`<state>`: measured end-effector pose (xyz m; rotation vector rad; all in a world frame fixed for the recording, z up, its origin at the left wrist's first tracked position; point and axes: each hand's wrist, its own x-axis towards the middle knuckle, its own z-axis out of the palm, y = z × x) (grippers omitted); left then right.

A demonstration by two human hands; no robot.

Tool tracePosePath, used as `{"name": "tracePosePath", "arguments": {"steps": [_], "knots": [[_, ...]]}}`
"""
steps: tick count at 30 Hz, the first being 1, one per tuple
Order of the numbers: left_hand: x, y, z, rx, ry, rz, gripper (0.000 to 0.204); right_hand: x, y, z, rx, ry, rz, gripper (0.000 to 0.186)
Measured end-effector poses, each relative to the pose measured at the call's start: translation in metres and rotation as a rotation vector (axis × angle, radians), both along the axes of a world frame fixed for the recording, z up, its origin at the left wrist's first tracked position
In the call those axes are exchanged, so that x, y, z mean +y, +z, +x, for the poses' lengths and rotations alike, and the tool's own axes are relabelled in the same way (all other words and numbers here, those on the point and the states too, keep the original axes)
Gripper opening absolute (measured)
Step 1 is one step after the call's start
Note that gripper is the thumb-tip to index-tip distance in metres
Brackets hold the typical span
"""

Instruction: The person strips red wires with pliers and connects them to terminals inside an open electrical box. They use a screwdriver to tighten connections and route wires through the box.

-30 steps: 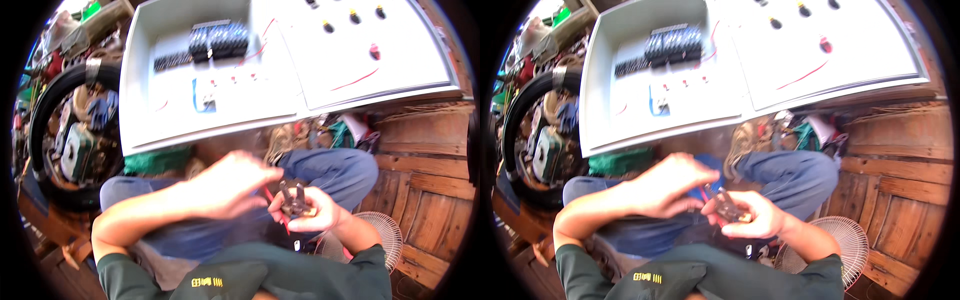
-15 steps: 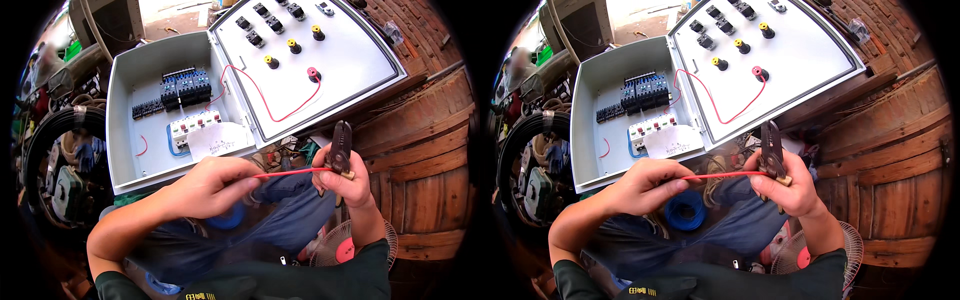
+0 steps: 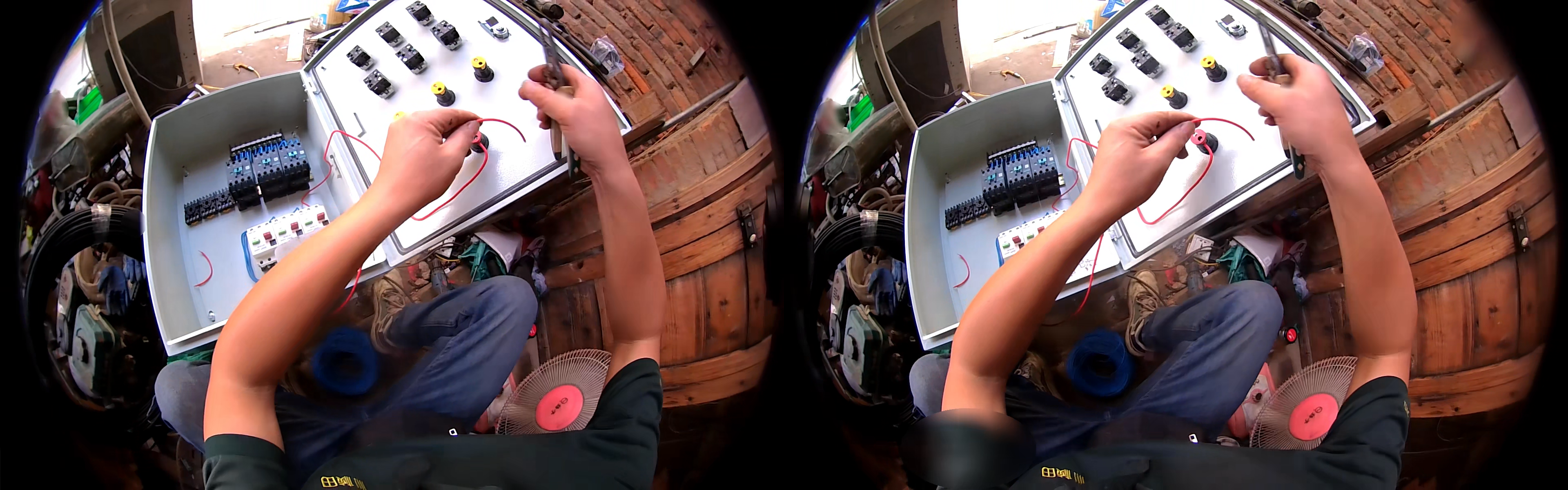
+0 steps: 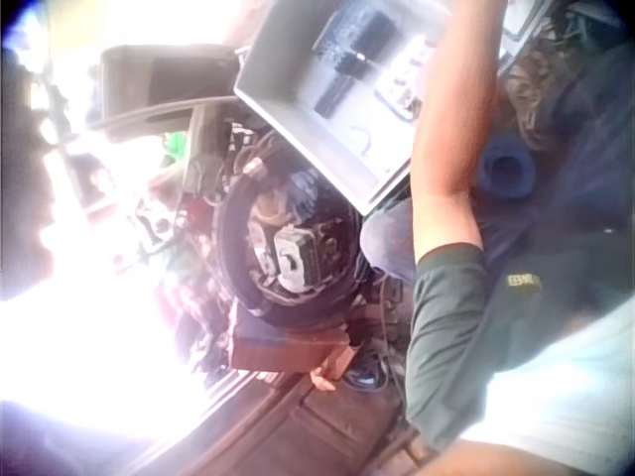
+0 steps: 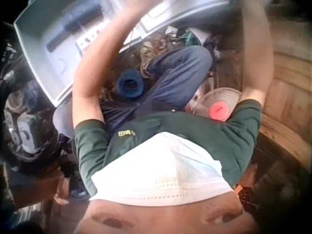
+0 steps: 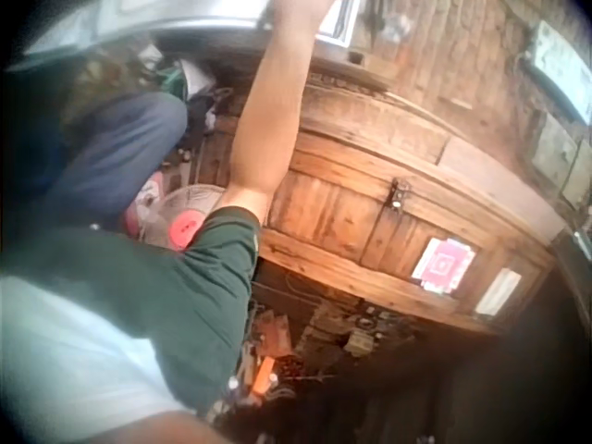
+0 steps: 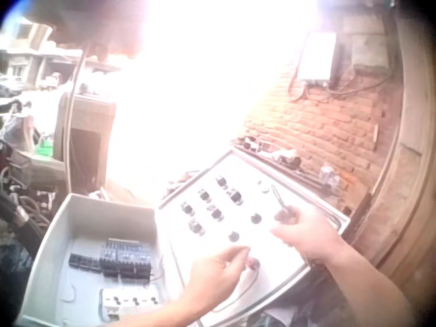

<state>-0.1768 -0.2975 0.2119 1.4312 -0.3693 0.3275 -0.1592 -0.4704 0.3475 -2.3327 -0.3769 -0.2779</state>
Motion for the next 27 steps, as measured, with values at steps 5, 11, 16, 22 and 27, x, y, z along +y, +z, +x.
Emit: {"name": "tracePosePath", "arguments": {"steps": [5, 11, 16, 22, 27], "knots": [[-0.028, 0.001, 0.020, 0.006, 0.285, -0.205, 0.023, 0.003, 0.011, 0.023, 0.071, -0.086, -0.224, 0.033], [-0.048, -0.012, 0.023, -0.445, 0.499, 0.094, 0.013, 0.010, -0.010, 0.044, 0.141, -0.051, 0.035, 0.025], [-0.037, -0.022, 0.031, -0.293, 0.214, 0.047, 0.015, 0.011, -0.018, 0.054, -0.059, -0.059, -0.119, 0.026], [0.001, -0.024, 0.053, 0.090, -0.029, 0.016, 0.025, 0.022, -0.010, 0.057, 0.096, 0.000, -0.083, 0.025], [0.016, -0.032, 0.068, 0.230, -0.103, -0.096, 0.026, 0.033, -0.009, 0.066, 0.135, -0.026, -0.170, 0.021]]}}
